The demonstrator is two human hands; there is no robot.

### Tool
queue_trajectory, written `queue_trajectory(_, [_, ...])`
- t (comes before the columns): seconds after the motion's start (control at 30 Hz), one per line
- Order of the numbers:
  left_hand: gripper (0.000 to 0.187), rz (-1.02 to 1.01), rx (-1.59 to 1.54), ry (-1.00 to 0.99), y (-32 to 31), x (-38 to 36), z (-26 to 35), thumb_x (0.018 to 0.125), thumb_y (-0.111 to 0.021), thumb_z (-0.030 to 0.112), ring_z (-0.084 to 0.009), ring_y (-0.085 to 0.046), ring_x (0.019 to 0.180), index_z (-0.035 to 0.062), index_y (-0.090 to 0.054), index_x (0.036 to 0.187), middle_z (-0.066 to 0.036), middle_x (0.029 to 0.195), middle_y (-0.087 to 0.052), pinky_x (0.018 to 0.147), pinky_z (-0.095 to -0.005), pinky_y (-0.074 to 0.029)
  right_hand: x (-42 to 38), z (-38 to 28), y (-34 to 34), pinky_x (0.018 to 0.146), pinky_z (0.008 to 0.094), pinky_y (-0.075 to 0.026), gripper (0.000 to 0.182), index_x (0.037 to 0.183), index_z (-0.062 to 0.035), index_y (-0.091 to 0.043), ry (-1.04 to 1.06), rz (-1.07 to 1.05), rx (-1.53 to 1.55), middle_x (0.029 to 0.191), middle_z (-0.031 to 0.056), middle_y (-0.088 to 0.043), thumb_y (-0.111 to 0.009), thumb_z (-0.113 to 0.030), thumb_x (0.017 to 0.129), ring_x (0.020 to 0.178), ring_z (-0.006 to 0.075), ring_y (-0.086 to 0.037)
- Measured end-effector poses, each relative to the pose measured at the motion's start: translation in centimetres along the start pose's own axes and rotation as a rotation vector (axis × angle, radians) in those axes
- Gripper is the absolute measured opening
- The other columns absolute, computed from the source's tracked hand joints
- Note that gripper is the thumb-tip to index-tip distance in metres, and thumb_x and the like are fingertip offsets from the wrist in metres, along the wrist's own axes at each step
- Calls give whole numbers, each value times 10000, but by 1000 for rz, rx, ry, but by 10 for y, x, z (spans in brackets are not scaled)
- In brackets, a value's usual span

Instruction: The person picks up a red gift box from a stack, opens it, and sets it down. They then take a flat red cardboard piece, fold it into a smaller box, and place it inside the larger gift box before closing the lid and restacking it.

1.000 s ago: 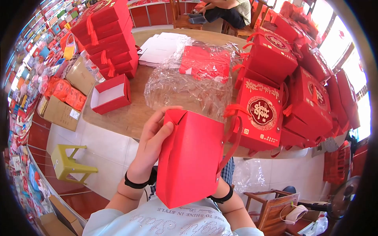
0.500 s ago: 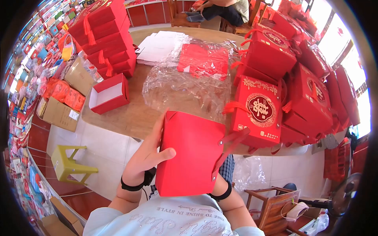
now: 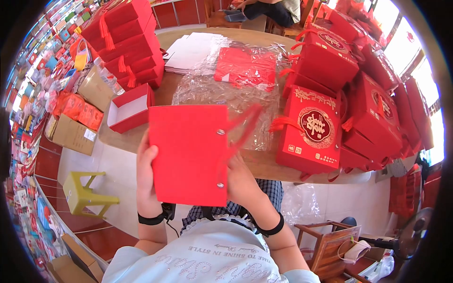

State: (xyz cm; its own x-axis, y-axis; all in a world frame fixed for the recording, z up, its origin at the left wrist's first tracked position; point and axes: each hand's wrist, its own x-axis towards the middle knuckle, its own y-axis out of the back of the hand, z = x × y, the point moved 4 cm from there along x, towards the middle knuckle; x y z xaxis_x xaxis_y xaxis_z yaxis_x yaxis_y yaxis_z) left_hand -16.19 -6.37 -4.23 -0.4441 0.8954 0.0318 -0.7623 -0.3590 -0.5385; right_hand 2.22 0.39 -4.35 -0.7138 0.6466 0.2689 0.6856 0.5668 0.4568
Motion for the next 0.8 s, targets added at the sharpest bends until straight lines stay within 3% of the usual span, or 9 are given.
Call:
queue_trajectory(0.03, [512,-31,7,-32,5,2,1,834,-479,98,-192,-489,1123,0,-336,1316,-131,1249,-465,929,-305,-413,-1,-9,3,946,385,-380,464,1194,-6,-471,235,56,-361,1255,188,-439,-613,-87,761,1187,326,-425])
queue_trajectory(0.27, [532,211,-334,74,58,-12,-36,824,-565,141,-204,-517,1082,-3,-359,1293,-125,1195,-511,917,-319,-421,5,-15,2,899,353,-436,489,1199,-56,-498,135,185,-36,1261,175,-421,-615,24,731,1191,322,-431])
queue_trajectory(0.33, [620,-112,-167,-23,78,-16,-35,753,-666,133,-203,-524,1068,3,-373,1283,-113,1191,-518,902,-335,-430,5,-3,-8,858,330,-465,493,1200,-79,-510,11,169,154,1222,149,-447,-592,74,738,1101,286,-511])
queue_trajectory(0.47, [730,-98,83,-34,112,-34,-20,667,-751,133,-209,-508,1098,13,-373,1281,-100,1181,-520,896,-341,-435,14,-9,-18,803,298,-483,483,1207,-77,-500,69,218,273,1144,130,-496,-575,84,758,995,256,-565])
queue_trajectory(0.53, [713,73,546,64,133,-45,2,651,-753,121,-203,-489,1123,16,-387,1254,-94,1165,-520,915,-335,-419,26,-12,-28,786,307,-485,460,1206,-78,-494,71,84,384,1087,126,-530,-581,56,774,962,245,-573])
queue_trajectory(0.6, [626,-26,399,-132,133,-41,28,650,-732,89,-194,-488,1116,16,-435,1197,-97,1146,-521,911,-340,-420,46,-12,-36,786,321,-483,431,1186,-72,-499,107,57,279,1054,125,-539,-590,27,776,955,251,-574])
queue_trajectory(0.7, [542,137,334,-359,167,-48,57,676,-698,64,-197,-487,1101,7,-455,1157,-101,1152,-514,911,-336,-413,79,-6,-60,819,354,-464,395,1156,-51,-505,137,-45,55,1044,136,-544,-604,-29,774,952,262,-573])
queue_trajectory(0.77, [534,466,1101,-267,232,-66,65,789,-616,37,-208,-497,1092,23,-391,1272,-121,1230,-479,954,-324,-392,104,-2,-81,851,372,-447,389,1145,-38,-506,130,-118,-62,1067,148,-541,-609,-56,770,957,266,-570])
queue_trajectory(0.8, [534,468,1103,-268,244,-74,60,789,-616,37,-208,-497,1092,23,-391,1272,-121,1230,-479,954,-324,-392,118,-1,-93,876,381,-430,389,1135,-47,-512,106,-146,-154,1086,146,-530,-620,-80,763,997,277,-543])
